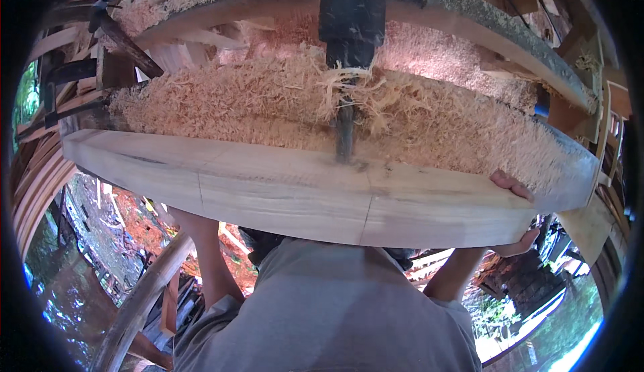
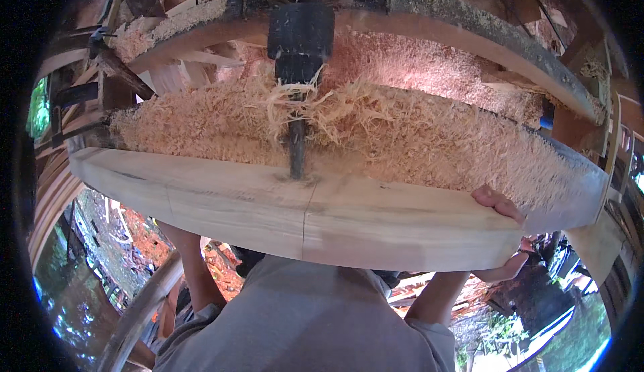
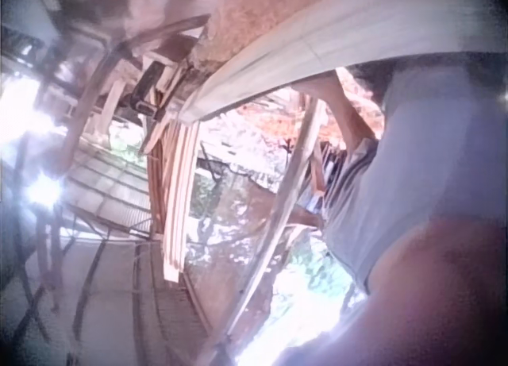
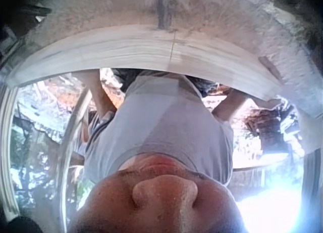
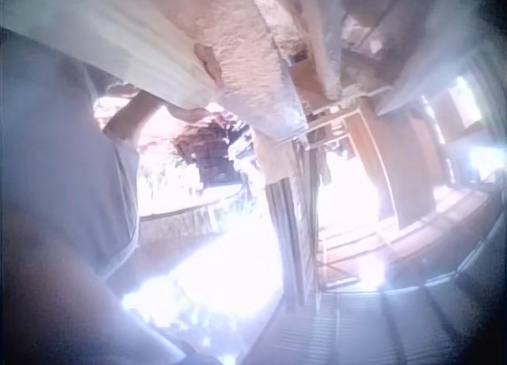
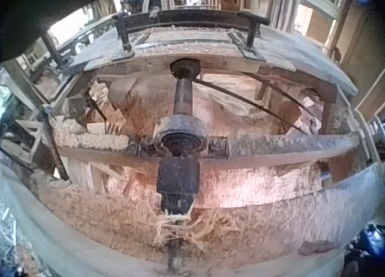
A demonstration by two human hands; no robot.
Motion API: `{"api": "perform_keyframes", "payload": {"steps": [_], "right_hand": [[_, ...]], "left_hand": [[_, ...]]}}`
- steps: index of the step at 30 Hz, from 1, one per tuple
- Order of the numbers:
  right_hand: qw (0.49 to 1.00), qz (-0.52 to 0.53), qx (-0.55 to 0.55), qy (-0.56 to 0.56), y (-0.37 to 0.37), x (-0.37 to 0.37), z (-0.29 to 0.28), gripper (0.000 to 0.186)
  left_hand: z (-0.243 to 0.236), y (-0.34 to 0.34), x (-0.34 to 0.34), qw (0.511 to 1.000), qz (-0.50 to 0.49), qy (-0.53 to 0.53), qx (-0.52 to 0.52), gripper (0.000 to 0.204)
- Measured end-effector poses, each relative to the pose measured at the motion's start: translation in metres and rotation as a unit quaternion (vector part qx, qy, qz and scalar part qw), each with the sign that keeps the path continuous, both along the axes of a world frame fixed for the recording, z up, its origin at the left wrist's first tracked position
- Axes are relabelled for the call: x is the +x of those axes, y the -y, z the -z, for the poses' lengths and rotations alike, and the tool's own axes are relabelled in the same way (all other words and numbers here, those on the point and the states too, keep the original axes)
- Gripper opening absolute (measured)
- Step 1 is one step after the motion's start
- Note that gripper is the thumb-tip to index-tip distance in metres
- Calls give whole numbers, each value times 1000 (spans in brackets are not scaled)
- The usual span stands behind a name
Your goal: The person holds a wooden board against a stationary vertical router bit while moving it horizontally to create a slot or groove.
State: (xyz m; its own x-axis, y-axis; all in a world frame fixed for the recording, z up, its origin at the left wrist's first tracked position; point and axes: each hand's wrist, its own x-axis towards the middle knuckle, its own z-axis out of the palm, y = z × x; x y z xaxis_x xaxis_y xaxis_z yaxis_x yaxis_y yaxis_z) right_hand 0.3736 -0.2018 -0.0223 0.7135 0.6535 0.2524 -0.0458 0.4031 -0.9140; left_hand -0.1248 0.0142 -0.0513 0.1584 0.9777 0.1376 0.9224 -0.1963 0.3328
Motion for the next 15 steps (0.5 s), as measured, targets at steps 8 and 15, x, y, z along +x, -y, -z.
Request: {"api": "perform_keyframes", "payload": {"steps": [8,15], "right_hand": [[999,41,-13,-1,-10,-4,-6,83],[999,36,3,-2,-16,6,-3,82]], "left_hand": [[-17,-12,27,997,-53,49,-34,70],[-13,-10,26,998,-25,-31,41,74]]}}
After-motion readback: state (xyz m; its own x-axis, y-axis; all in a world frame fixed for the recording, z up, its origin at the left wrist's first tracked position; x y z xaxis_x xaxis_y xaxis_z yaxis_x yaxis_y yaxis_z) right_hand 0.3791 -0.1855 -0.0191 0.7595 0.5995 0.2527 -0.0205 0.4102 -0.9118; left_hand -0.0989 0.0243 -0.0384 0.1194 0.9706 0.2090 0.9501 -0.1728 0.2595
